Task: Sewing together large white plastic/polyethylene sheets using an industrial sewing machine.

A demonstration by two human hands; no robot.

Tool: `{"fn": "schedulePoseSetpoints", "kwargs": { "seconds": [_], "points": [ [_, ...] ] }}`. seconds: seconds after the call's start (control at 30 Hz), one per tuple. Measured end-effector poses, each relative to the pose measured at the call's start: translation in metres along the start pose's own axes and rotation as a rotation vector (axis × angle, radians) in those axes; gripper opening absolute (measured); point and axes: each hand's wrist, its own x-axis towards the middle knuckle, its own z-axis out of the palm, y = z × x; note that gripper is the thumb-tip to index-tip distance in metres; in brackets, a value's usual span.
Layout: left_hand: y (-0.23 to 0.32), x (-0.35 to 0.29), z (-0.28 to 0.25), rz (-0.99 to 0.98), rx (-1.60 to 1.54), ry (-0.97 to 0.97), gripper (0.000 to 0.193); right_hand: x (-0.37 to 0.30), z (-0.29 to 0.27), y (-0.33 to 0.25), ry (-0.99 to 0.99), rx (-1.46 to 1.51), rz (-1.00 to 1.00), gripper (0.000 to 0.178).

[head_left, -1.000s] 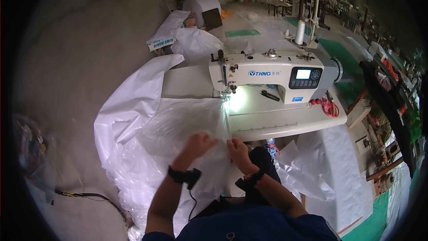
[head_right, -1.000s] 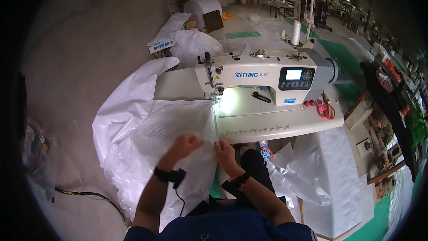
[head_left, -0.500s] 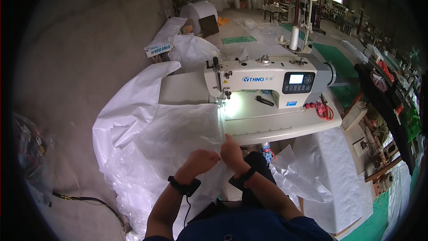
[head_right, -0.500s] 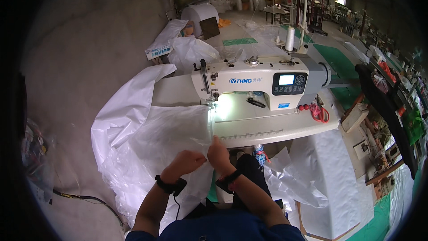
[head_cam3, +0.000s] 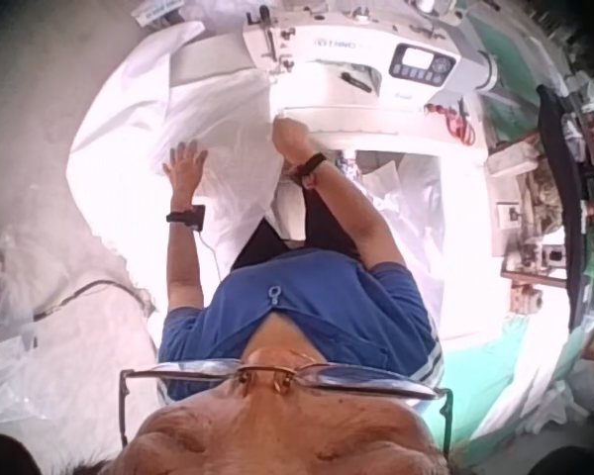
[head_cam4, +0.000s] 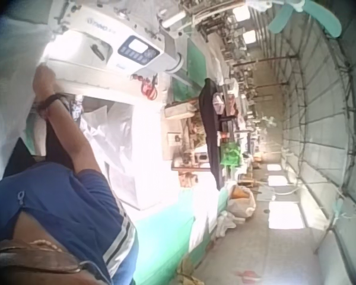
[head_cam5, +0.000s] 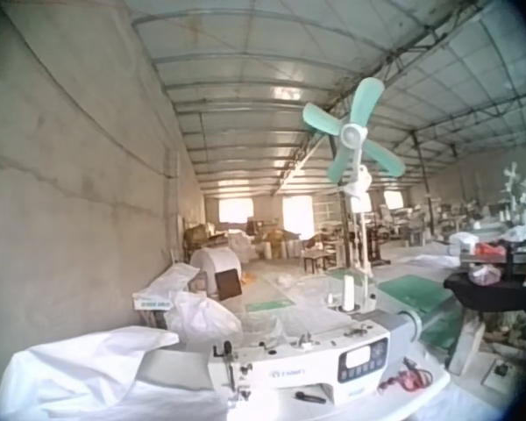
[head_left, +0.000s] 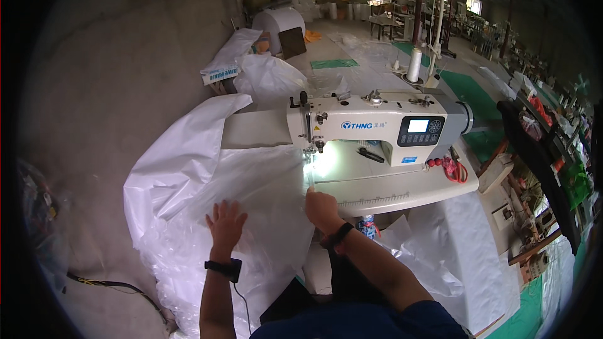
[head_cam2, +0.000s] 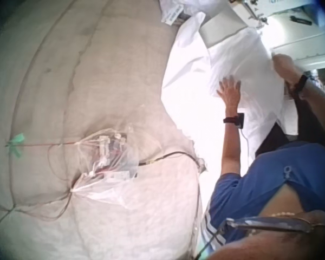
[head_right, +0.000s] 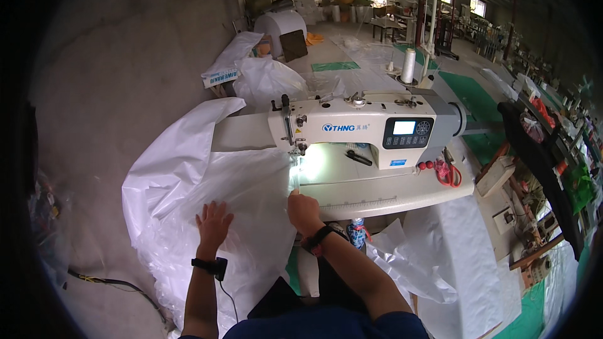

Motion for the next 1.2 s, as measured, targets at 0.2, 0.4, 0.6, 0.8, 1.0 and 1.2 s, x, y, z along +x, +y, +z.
{"fn": "schedulePoseSetpoints", "kwargs": {
  "seconds": [0.2, 0.4, 0.6, 0.8, 1.0, 1.2],
  "points": [
    [-0.028, 0.044, 0.014, 0.013, 0.114, -0.1, 0.056, 0.037, -0.001, -0.001, -0.049, 0.016, 0.095, 0.032],
    [-0.024, 0.096, 0.021, -0.008, 0.131, -0.173, 0.058, 0.065, 0.001, 0.012, -0.016, 0.046, 0.115, 0.027],
    [-0.028, 0.13, 0.028, -0.151, 0.034, -0.232, 0.061, 0.04, -0.001, -0.008, -0.115, 0.628, 0.342, 0.019],
    [0.017, 0.056, -0.009, -0.049, 0.019, -0.281, 0.063, -0.076, 0.032, 0.006, -0.659, 1.633, 0.36, 0.017],
    [-0.05, 0.015, 0.013, -0.113, 0.062, -0.054, 0.061, -0.079, 0.039, -0.024, -0.686, 1.407, 0.521, 0.033],
    [-0.075, 0.061, 0.012, -0.2, 0.095, -0.194, 0.062, -0.082, 0.068, -0.031, -0.554, 1.517, 0.397, 0.033]
  ]
}}
